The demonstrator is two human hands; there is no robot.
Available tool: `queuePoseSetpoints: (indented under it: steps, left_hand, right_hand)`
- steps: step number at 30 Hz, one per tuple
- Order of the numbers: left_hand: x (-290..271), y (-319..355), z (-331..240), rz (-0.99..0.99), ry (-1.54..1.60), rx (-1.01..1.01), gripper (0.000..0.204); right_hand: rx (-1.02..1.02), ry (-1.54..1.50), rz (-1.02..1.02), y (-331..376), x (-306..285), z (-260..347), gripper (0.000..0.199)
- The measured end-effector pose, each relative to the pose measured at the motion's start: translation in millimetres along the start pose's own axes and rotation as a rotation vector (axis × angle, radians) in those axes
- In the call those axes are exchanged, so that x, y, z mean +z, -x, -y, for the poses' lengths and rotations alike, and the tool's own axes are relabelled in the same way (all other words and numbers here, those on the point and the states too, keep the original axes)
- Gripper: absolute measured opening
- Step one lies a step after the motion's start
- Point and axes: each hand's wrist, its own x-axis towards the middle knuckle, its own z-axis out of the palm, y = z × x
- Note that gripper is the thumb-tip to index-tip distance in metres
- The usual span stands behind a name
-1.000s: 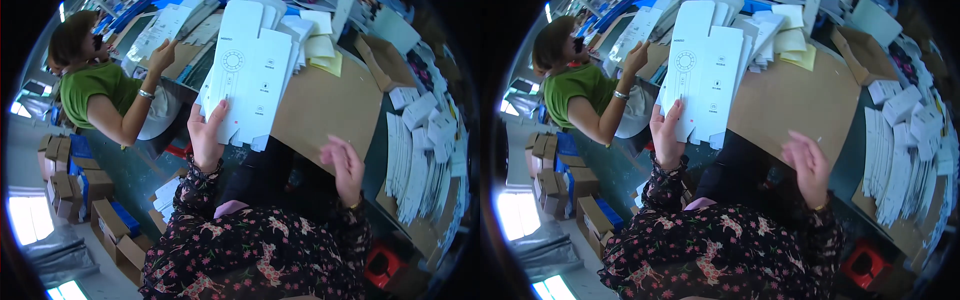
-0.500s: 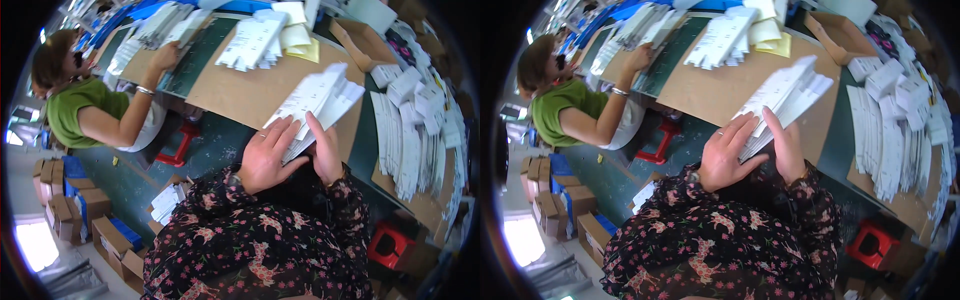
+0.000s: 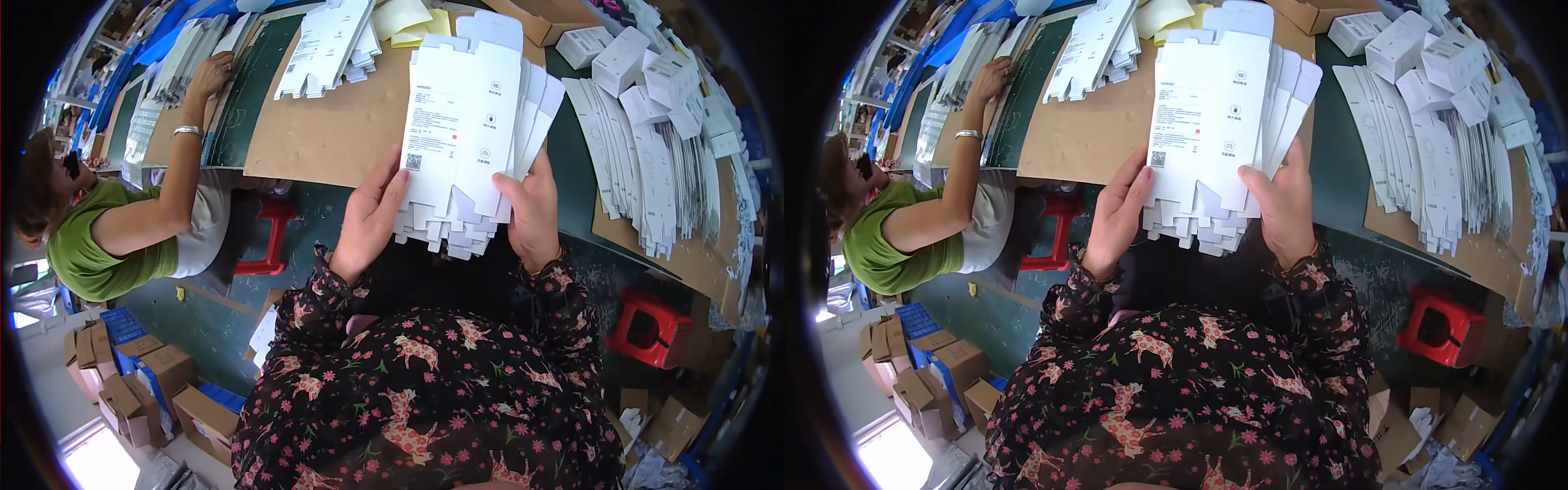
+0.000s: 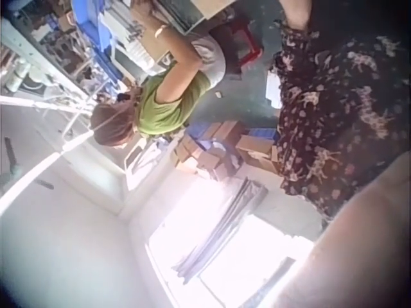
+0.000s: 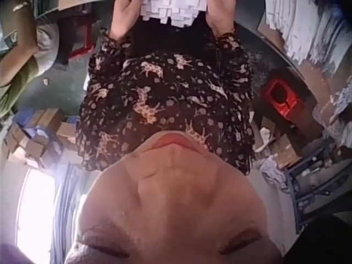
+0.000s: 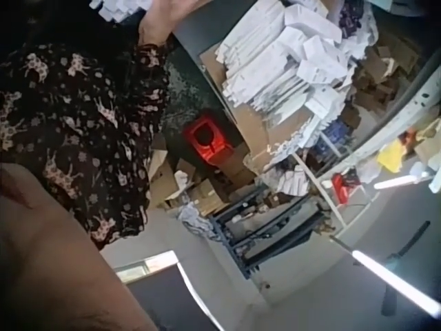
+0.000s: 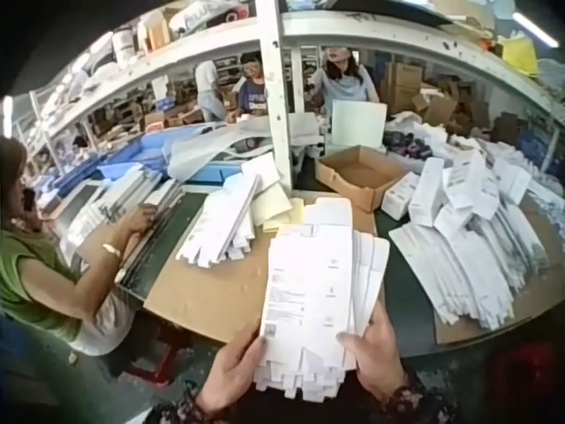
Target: Folding and stacking white cardboard boxes at a workstation.
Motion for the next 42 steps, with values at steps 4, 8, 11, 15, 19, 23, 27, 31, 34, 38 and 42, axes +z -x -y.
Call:
queuePoseSetpoints:
  steps: [4, 8, 11, 15, 19, 23, 27, 31, 34, 38, 42]
  left_hand:
    - [7.0, -1.1, -3.5, 0.119, 0.005, 0.014, 0.056]
    - [18.3, 0.0, -8.0, 0.119, -0.056, 0.154, 0.062]
    - [23.1, -2.2, -10.2, 0.134, -0.326, 0.394, 0.070]
    - [28.7, -15.8, -18.0, 0.065, -0.111, 0.521, 0.077]
    - [34.0, -34.7, -15.1, 0.155, -0.215, 0.432, 0.083]
    - [44.6, -33.7, 2.8, 0.049, -0.331, 0.471, 0.084]
    - [39.7, -20.6, 1.4, 0.107, -0.459, 0.555, 0.082]
    - [35.1, -30.6, 13.8, 0.134, -0.258, 0.554, 0.081]
    - [41.0, -42.1, 16.8, 0.069, -0.368, 0.573, 0.080]
    - [39.2, -43.2, 9.3, 0.053, -0.373, 0.481, 0.076]
    - [31.7, -34.5, -7.0, 0.029, -0.411, 0.424, 0.069]
  right_hand:
    - [-0.041, 0.108, 0.023, -3.8, -0.4, 6.7, 0.074]
    - [-0.132, 0.139, 0.043, -6.2, 10.6, 19.8, 0.080]
    - [-0.216, 0.252, 0.120, -0.5, 23.0, 36.0, 0.081]
    - [-0.294, 0.419, 0.235, -6.6, 19.8, 50.9, 0.082]
    - [-0.207, 0.472, 0.218, -20.5, -4.2, 19.8, 0.083]
    - [-0.152, 0.438, 0.164, -14.3, -18.1, -17.6, 0.077]
    - [-0.335, 0.467, 0.114, 7.0, -21.5, -20.3, 0.075]
    - [-0.533, 0.569, 0.129, 15.2, -22.0, -20.6, 0.071]
    - [-0.286, 0.971, 0.166, 5.9, -41.8, -46.3, 0.065]
    - [-0.134, 0.590, 0.153, 4.9, -22.7, -20.2, 0.058]
    - [-0.183, 0.545, 0.109, 16.4, -8.2, -5.3, 0.056]
